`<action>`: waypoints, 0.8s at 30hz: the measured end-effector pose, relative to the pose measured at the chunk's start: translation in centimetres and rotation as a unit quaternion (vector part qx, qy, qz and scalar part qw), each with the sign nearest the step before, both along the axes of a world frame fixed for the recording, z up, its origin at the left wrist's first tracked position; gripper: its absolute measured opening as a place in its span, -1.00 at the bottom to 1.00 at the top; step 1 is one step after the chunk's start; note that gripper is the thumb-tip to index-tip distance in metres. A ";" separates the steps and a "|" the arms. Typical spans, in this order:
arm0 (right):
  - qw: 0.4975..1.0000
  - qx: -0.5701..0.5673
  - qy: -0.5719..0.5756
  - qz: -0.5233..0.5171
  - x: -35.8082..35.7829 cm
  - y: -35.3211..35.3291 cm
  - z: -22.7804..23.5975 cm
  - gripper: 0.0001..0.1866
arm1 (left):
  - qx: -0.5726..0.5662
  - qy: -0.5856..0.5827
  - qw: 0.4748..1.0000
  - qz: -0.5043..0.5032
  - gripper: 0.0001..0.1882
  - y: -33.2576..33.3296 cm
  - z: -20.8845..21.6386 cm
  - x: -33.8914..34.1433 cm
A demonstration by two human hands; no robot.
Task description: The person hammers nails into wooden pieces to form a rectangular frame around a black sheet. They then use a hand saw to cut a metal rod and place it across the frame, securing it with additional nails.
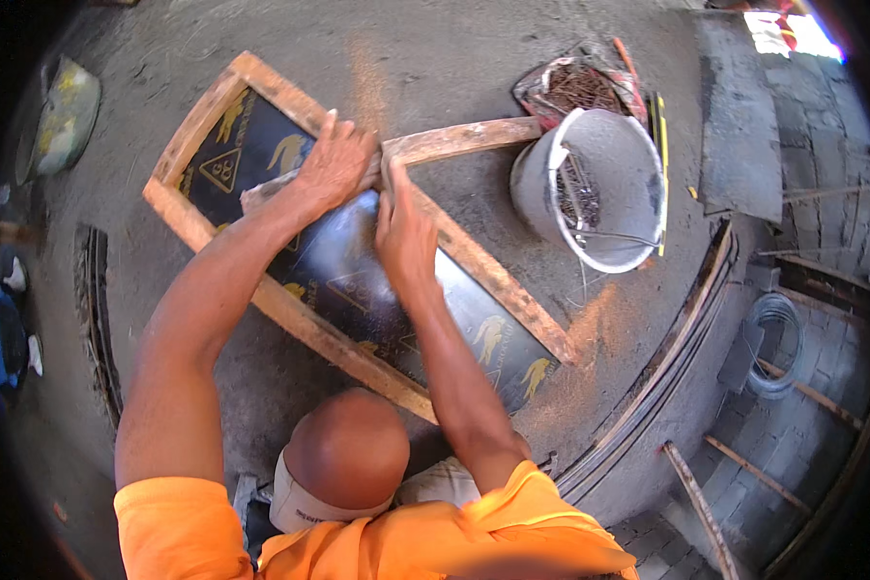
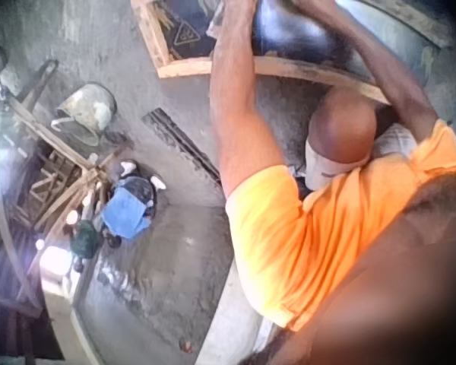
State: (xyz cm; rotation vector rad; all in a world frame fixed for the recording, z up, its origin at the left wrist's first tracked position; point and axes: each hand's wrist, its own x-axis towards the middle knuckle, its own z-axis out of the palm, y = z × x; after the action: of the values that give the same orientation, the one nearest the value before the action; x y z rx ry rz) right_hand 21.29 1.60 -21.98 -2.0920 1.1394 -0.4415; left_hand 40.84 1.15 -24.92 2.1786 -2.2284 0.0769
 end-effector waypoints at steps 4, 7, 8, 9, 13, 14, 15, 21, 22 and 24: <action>0.995 0.068 0.064 -0.035 -10.7 9.0 4.4 -0.45 | 0.026 0.051 0.998 0.019 -0.57 0.0 0.2 -0.2; 0.988 0.118 0.088 -0.043 -14.4 11.8 6.8 -0.44 | 0.017 0.027 0.999 -0.006 -0.56 0.1 0.2 0.1; 0.989 0.120 0.076 -0.036 -13.4 10.8 6.1 -0.43 | 0.040 0.034 0.999 -0.003 -0.57 0.0 0.4 0.3; 0.982 0.154 0.096 -0.043 -12.0 9.5 5.5 -0.43 | 0.043 0.037 0.998 -0.008 -0.58 0.0 0.6 0.3; 0.998 -0.032 -0.050 -0.002 -1.8 0.7 -1.9 -0.34 | 0.089 0.029 0.995 0.019 -0.54 -0.8 2.4 0.0; 0.999 -0.024 -0.021 0.001 -0.5 -0.2 -3.0 -0.34 | 0.099 0.043 0.993 0.035 -0.53 -0.8 2.9 -0.3; 0.999 -0.040 -0.018 -0.002 0.1 -0.3 -3.6 -0.33 | 0.110 0.053 0.992 0.040 -0.52 -0.6 3.4 -0.8; 0.996 0.058 0.069 -0.026 -12.5 10.2 3.8 -0.33 | 0.162 0.098 0.980 0.061 -0.51 -1.6 3.3 -0.6; 0.995 0.067 0.069 -0.032 -14.7 11.9 5.4 -0.34 | 0.165 0.107 0.978 0.064 -0.52 -1.5 2.8 -0.4; 0.994 0.094 0.052 -0.029 -15.4 12.3 6.5 -0.37 | 0.157 0.078 0.983 0.050 -0.52 -1.1 1.8 0.2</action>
State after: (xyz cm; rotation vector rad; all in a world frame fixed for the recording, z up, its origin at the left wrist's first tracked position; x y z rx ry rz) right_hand 5.89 13.92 -15.46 -1.9409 1.2536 -0.2448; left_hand 41.00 0.01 -23.15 2.3488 -2.1668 -0.4569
